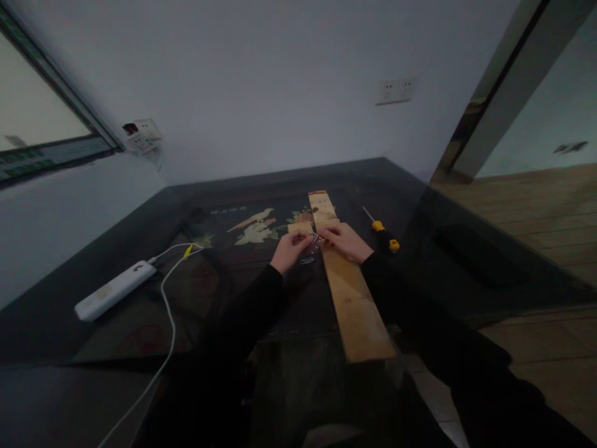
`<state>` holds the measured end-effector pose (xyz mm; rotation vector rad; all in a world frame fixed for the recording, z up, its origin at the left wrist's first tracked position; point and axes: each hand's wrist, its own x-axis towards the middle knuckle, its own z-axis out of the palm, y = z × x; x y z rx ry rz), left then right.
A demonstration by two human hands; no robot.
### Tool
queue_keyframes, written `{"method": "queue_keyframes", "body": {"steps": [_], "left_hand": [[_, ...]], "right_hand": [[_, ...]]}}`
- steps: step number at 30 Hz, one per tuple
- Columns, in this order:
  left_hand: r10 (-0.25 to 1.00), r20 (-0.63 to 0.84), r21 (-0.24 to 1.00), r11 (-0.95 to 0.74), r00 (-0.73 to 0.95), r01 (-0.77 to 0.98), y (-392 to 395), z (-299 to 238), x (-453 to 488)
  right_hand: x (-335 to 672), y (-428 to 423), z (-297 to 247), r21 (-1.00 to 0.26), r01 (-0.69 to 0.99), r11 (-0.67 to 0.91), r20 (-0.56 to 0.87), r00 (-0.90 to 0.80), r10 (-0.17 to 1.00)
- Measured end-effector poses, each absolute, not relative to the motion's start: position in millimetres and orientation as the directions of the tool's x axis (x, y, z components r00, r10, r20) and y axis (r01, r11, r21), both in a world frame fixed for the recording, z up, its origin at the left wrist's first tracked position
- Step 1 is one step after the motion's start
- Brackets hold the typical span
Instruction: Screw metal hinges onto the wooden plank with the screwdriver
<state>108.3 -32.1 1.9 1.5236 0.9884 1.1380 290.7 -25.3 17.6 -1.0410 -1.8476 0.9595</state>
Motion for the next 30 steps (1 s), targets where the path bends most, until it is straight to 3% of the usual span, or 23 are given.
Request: {"method": "queue_keyframes", "body": {"steps": [4, 8, 14, 20, 30], "left_hand": [[0.945, 0.245, 0.961, -0.265, 0.216, 0.071, -34.1, -8.1, 106.5], [0.927, 0.271, 0.919, -0.329, 0.261, 0.215, -32.0, -12.4, 98.1], [0.832, 0.322, 0.603, -0.548, 0.451, 0.579, -28.6, -16.5, 87.8], [0.787, 0.235, 0.477, -0.605, 0.571, 0.638, -29.7, -21.9, 89.9], [0.682, 0.147, 0.511, -0.672, 0.716, 0.536, -44.1, -11.5, 95.6]], "right_hand": [[280.4, -32.5, 4.3, -0.931, 0.227, 0.286, 0.178, -0.402, 0.898], [283.4, -29.9, -0.8, -0.967, 0.142, 0.209, 0.148, -0.354, 0.923], [300.1, -21.2, 0.8, -0.986, 0.056, 0.157, 0.14, -0.225, 0.964], [299.8, -22.3, -0.8, -0.986, 0.04, 0.163, 0.151, -0.222, 0.963], [296.6, -25.1, -1.2, -0.99, 0.041, 0.135, 0.119, -0.27, 0.955]]}}
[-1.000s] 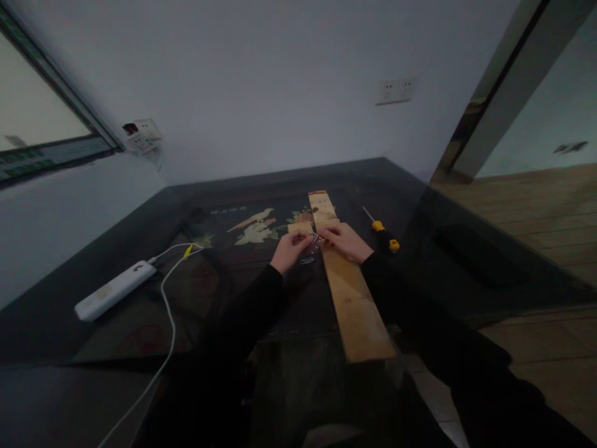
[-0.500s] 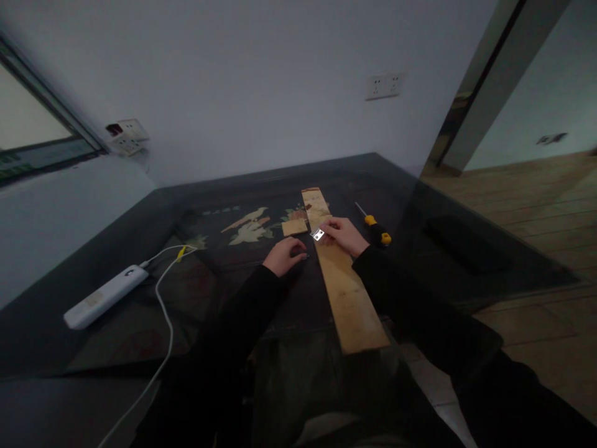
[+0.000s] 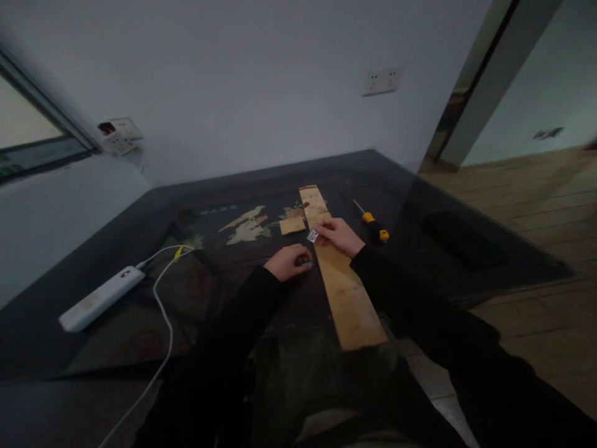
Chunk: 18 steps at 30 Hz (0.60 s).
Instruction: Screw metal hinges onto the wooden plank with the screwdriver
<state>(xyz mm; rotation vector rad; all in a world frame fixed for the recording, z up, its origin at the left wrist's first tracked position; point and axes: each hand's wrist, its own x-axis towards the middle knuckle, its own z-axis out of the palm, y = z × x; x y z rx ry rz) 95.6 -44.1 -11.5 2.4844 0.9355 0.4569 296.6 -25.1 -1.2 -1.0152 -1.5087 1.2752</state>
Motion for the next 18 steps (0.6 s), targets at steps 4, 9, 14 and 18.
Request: {"method": "queue_keyframes", "body": {"steps": [4, 9, 14, 18], "left_hand": [[0.694, 0.161, 0.515, -0.665, 0.702, 0.54, -45.3, -9.6, 94.2], [0.807, 0.257, 0.596, -0.565, 0.531, 0.57, -37.9, -10.9, 90.6], [0.893, 0.238, 0.863, -0.375, 0.382, 0.339, -34.6, -10.7, 92.6], [0.903, 0.164, 0.963, -0.234, 0.396, 0.133, -38.7, -8.1, 97.5]], "right_hand": [[295.0, -27.9, 1.2, -0.988, 0.028, 0.152, 0.139, -0.268, 0.953], [292.4, -32.3, 5.0, -0.981, -0.013, 0.194, 0.188, -0.307, 0.933], [289.1, -36.4, 5.0, -0.981, -0.023, 0.19, 0.183, -0.408, 0.894], [287.2, -36.9, 3.5, -0.98, -0.005, 0.201, 0.184, -0.419, 0.889]]}}
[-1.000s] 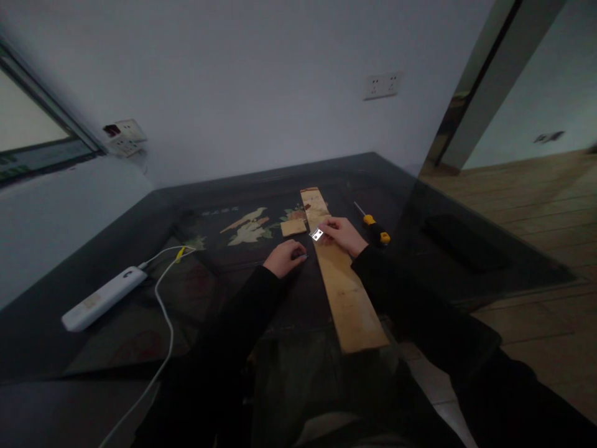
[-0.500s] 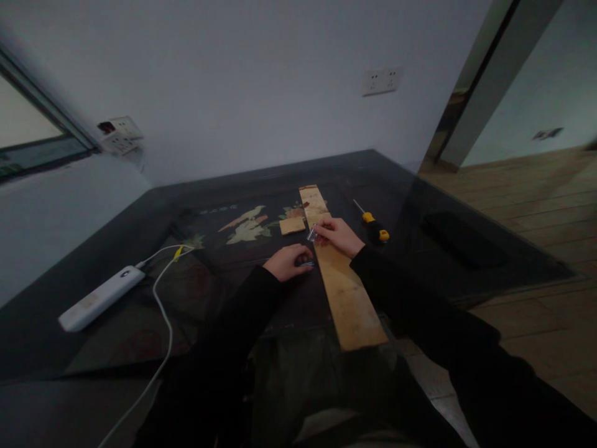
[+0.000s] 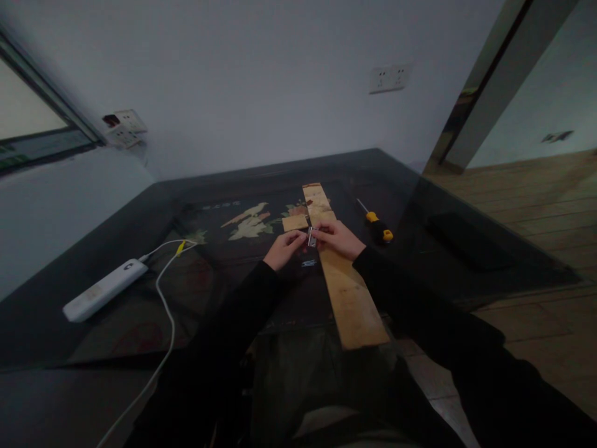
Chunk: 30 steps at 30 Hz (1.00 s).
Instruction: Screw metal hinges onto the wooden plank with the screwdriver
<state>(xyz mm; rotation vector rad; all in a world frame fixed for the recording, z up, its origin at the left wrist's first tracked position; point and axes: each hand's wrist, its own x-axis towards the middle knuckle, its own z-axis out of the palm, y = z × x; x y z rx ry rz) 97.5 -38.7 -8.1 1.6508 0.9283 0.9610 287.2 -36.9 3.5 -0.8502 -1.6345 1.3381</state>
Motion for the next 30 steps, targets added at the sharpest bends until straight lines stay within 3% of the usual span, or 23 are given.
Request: {"method": "queue_keyframes", "body": {"steps": [6, 15, 30], "left_hand": [[0.931, 0.157, 0.982, -0.181, 0.33, 0.044, -40.7, -3.8, 99.1], [0.951, 0.228, 0.966, -0.248, 0.211, 0.075, -41.0, -4.1, 97.9], [0.924, 0.265, 0.961, -0.276, 0.275, 0.003, -39.5, -13.4, 102.8]], "right_hand": [[286.4, -37.6, 3.9, -0.982, 0.056, 0.179, 0.143, -0.396, 0.907], [285.7, -38.3, 0.8, -0.972, 0.082, 0.221, 0.158, -0.469, 0.869], [285.3, -38.6, 1.6, -0.958, 0.092, 0.271, 0.196, -0.479, 0.856]]}}
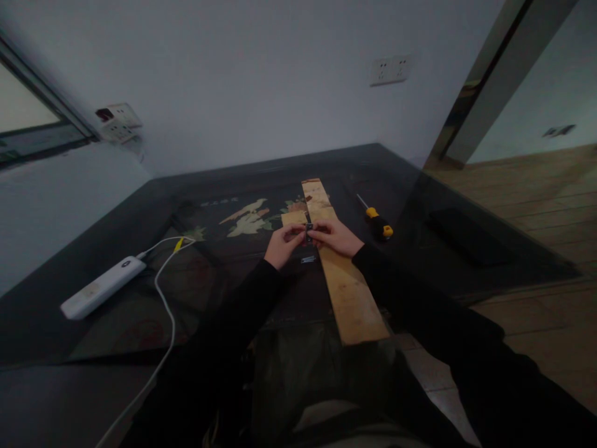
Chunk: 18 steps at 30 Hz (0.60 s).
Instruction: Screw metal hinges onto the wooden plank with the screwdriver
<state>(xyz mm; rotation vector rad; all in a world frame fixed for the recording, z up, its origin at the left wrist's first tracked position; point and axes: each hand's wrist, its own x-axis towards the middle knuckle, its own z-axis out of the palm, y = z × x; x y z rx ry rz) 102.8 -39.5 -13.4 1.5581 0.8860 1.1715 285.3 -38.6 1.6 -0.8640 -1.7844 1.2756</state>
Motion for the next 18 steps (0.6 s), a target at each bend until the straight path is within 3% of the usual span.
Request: {"method": "queue_keyframes", "body": {"steps": [9, 18], "left_hand": [[0.919, 0.263, 0.957, -0.287, 0.294, 0.042, -43.2, -10.5, 103.2], [0.945, 0.22, 0.975, -0.216, 0.242, -0.041, -39.1, -14.1, 102.1]], "right_hand": [[286.8, -38.6, 4.1, -0.951, 0.112, 0.288, 0.223, -0.397, 0.89], [286.8, -39.2, 4.8, -0.94, 0.124, 0.317, 0.247, -0.395, 0.885]]}}
